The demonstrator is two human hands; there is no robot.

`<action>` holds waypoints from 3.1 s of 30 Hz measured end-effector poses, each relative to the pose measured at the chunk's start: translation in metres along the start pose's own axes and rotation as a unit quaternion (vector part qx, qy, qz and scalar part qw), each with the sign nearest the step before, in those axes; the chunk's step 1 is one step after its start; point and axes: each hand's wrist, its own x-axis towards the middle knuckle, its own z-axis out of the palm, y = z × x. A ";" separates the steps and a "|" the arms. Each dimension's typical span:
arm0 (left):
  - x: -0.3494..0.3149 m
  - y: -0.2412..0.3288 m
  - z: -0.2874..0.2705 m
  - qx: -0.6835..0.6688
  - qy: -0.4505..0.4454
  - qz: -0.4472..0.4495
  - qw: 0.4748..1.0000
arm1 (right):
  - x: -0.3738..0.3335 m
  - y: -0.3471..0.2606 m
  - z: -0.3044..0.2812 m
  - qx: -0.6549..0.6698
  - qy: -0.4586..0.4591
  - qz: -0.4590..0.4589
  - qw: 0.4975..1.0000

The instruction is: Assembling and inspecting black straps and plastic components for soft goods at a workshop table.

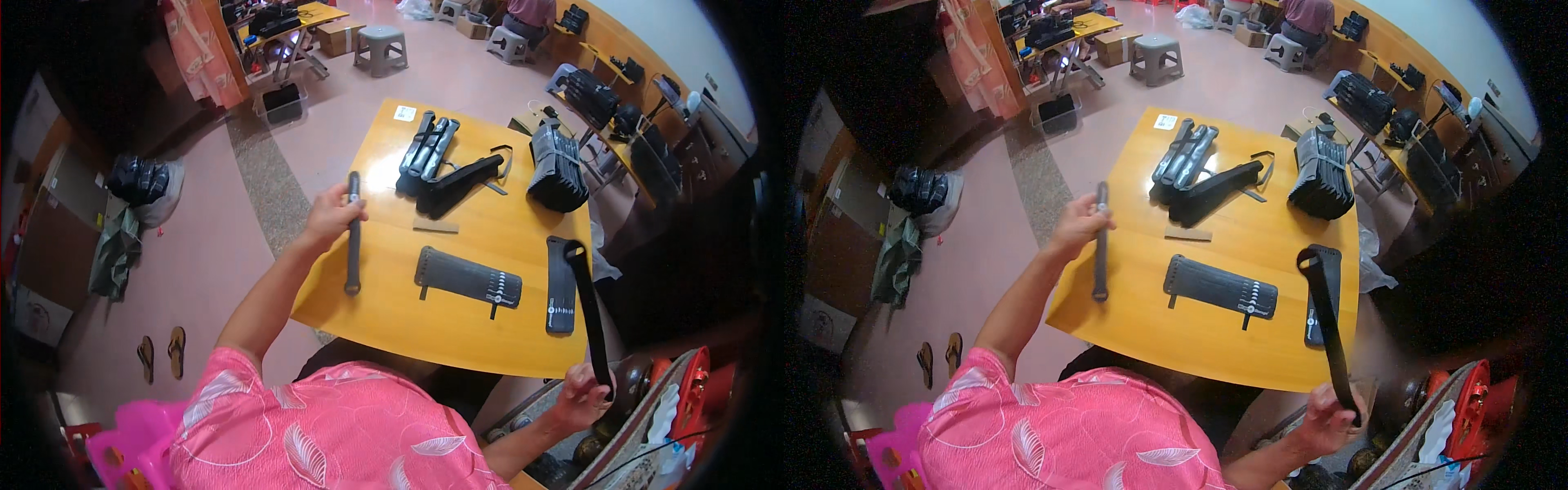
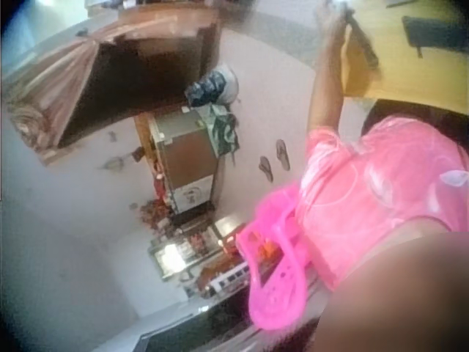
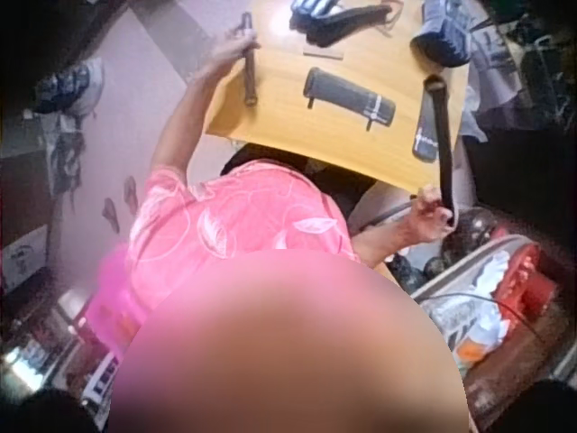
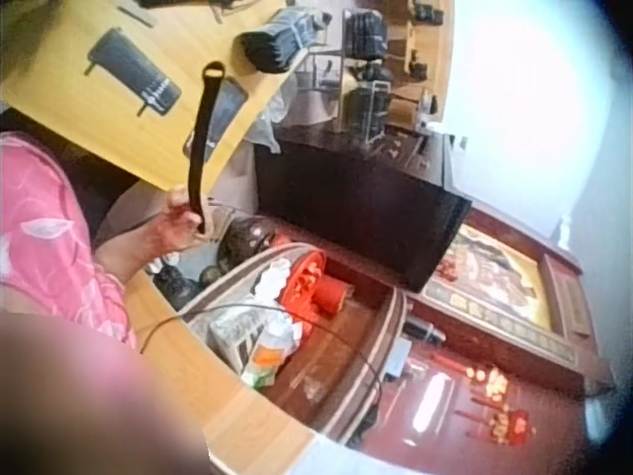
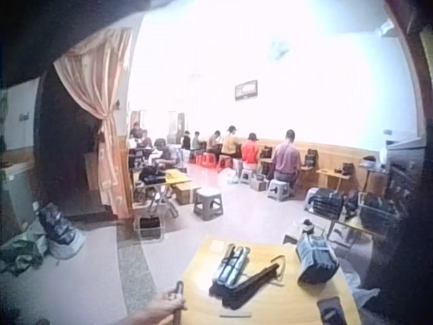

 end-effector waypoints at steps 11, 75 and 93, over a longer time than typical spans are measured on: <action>-0.022 -0.012 0.044 0.418 0.124 0.266 0.860 | -0.014 0.020 0.027 -0.070 -0.065 0.074 0.993; -0.066 -0.043 0.125 0.203 0.057 -0.021 0.977 | 0.041 0.147 -0.007 -0.455 -0.078 0.378 0.803; -0.063 -0.051 0.126 0.225 0.043 -0.026 0.973 | 0.042 0.148 0.001 -0.513 -0.053 0.357 0.779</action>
